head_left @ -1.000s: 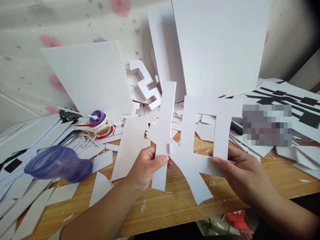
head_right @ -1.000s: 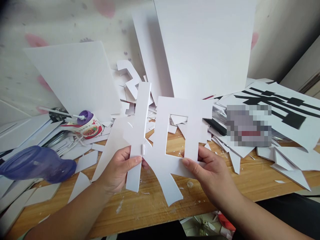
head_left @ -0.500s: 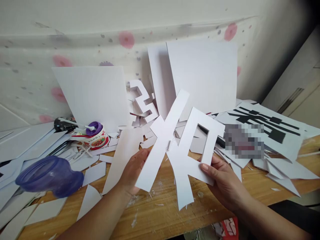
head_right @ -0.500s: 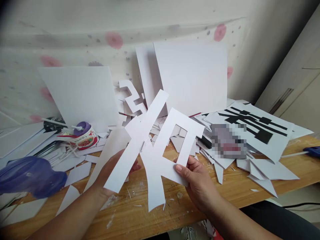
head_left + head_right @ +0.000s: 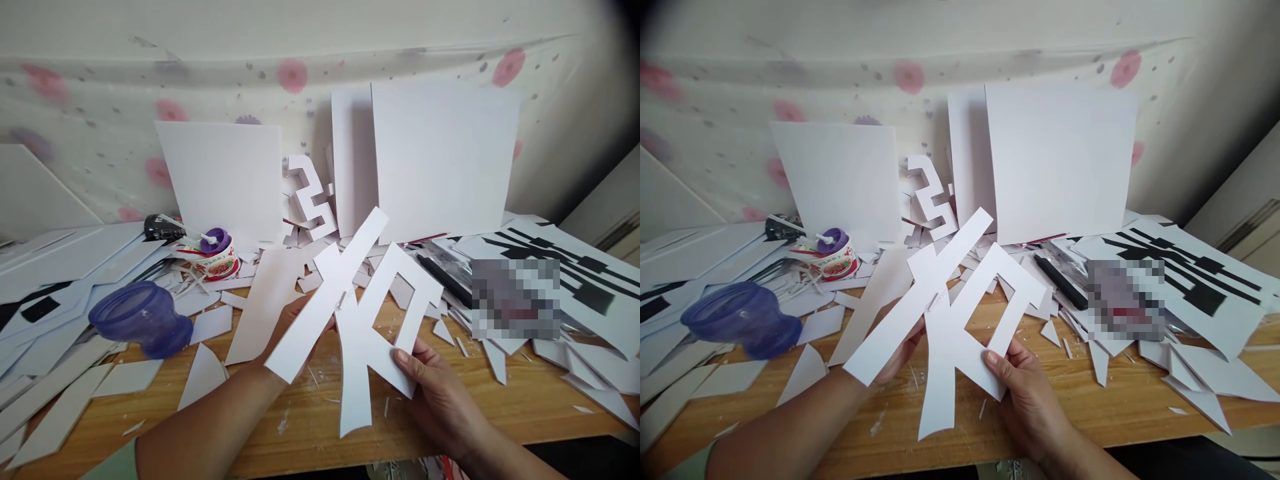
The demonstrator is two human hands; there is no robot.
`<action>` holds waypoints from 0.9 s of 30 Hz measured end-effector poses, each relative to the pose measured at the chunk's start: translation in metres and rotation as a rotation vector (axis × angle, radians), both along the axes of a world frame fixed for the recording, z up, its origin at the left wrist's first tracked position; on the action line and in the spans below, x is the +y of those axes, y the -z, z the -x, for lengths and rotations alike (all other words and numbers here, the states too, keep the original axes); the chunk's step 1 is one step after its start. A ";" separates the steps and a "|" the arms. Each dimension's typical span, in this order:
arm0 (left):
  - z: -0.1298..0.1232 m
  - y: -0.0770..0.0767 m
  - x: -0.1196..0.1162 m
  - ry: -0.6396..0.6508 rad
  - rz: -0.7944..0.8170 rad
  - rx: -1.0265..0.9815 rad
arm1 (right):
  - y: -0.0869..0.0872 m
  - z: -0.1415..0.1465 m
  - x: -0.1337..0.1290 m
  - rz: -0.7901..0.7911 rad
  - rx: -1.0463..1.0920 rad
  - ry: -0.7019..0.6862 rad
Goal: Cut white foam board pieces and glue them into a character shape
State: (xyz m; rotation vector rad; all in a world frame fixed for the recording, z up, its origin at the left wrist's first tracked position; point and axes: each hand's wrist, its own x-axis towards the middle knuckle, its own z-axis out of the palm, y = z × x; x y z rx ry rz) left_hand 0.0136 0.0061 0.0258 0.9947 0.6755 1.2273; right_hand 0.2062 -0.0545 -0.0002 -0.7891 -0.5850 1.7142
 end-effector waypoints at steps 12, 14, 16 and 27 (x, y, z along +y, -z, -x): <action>0.003 0.009 -0.004 -0.037 0.031 -0.087 | 0.006 0.008 -0.003 -0.005 0.006 0.018; 0.003 0.005 -0.005 0.017 0.030 -0.090 | 0.004 0.006 -0.001 -0.023 0.000 0.041; 0.003 -0.001 -0.006 0.110 0.022 -0.090 | 0.002 0.004 0.002 -0.039 -0.011 0.086; 0.002 -0.004 -0.012 0.273 0.024 0.276 | 0.001 -0.004 0.015 -0.194 -0.247 0.070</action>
